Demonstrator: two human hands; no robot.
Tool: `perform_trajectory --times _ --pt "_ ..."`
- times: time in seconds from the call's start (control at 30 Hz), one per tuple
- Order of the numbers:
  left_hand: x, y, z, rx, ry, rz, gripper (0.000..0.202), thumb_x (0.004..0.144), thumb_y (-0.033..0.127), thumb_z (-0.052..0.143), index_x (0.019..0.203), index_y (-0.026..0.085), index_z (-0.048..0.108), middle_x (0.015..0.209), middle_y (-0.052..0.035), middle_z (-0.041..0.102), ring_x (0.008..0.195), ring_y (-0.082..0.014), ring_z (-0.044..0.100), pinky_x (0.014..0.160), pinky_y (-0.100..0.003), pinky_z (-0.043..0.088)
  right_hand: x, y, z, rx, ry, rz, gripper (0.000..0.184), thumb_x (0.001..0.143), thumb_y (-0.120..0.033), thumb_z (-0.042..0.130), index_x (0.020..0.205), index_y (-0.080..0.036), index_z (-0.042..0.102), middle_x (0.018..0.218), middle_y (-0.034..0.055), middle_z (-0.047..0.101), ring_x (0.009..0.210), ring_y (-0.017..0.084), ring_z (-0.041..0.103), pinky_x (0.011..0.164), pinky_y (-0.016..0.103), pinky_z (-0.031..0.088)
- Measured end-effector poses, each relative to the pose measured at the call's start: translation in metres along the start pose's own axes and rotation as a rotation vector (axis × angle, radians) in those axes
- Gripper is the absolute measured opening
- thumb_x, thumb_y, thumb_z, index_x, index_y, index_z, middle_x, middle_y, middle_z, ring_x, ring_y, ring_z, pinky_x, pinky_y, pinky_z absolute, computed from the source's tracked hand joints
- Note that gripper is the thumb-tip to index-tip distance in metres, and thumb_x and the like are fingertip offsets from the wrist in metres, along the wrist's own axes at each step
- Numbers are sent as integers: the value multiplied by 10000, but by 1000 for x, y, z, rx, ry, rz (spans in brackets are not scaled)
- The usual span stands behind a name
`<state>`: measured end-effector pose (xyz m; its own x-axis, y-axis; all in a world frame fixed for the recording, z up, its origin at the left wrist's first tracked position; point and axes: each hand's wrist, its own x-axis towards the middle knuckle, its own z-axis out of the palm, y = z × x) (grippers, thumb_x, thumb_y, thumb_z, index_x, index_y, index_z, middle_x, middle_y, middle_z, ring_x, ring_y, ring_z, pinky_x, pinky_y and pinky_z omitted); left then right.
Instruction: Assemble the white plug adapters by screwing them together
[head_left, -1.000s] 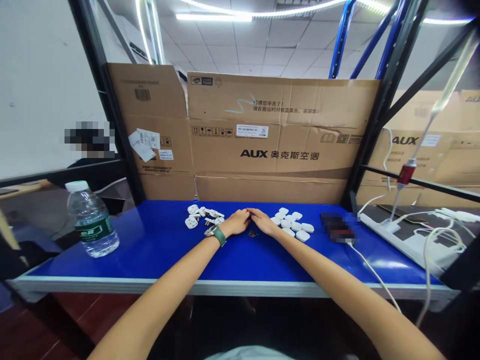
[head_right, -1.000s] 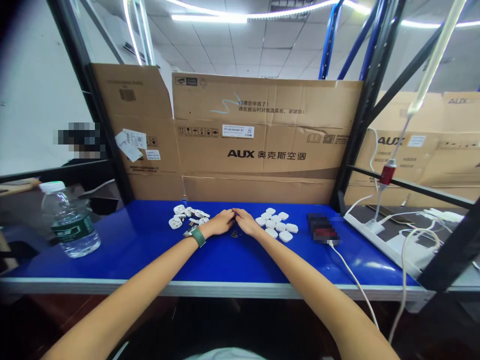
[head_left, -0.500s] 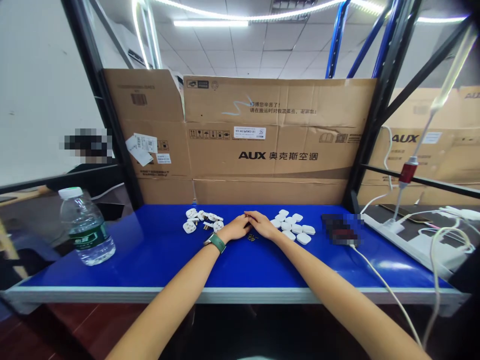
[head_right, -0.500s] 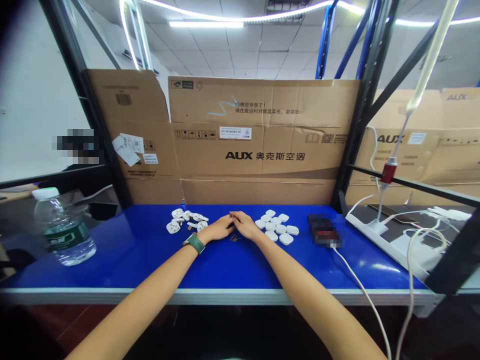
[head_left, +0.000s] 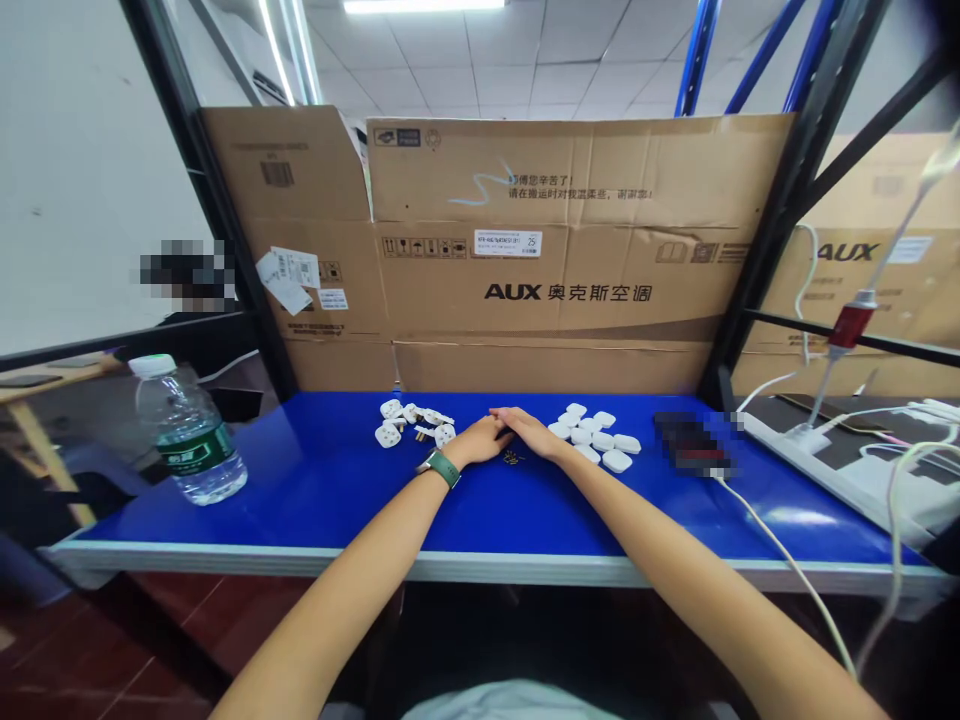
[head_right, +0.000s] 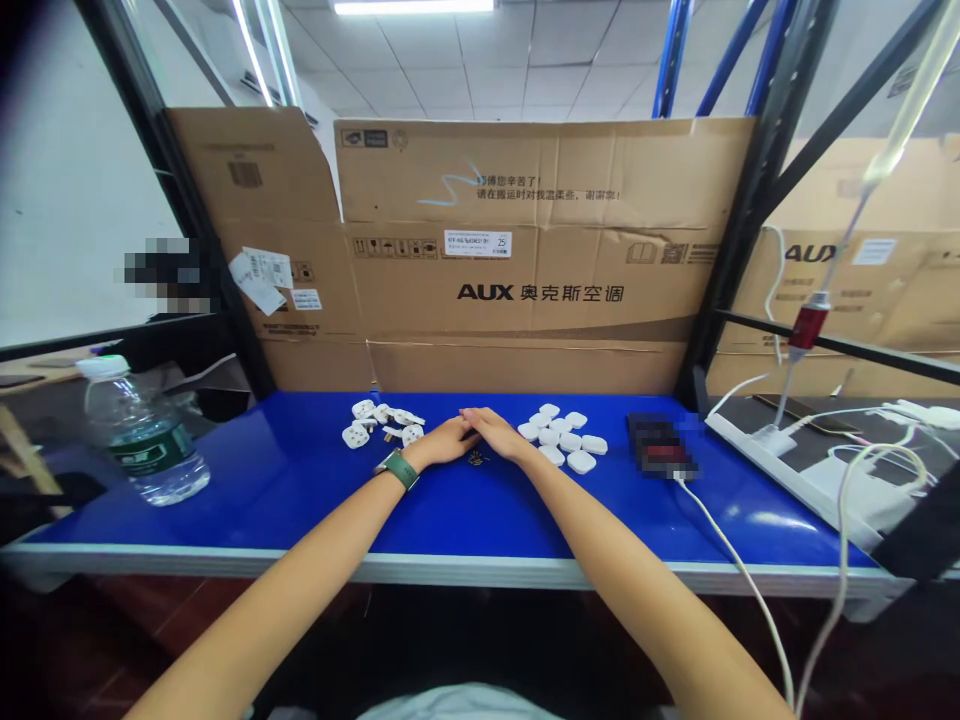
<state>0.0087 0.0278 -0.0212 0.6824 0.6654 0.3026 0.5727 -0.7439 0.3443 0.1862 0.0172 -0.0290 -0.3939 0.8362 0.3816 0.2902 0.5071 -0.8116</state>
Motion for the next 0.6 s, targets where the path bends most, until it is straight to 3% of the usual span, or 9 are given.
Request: perform_trajectory --times 0.33,0.6 --pt "1 4 -1 23 -24 -31 429 990 246 517 1399 151 609 1445 -148 631 1318 -272 618 1156 -411 462 3 4 0 47 2 0 782 945 -812 382 1340 -219 704 1412 121 645 1373 293 537 1242 485 321" --pt "2 -1 2 -12 -19 4 433 993 236 503 1408 149 593 1464 -152 615 1344 -266 599 1169 -411 448 3 9 0 -12 7 -19 742 972 -782 355 1351 -239 689 1400 117 651 1356 283 549 1229 488 340"
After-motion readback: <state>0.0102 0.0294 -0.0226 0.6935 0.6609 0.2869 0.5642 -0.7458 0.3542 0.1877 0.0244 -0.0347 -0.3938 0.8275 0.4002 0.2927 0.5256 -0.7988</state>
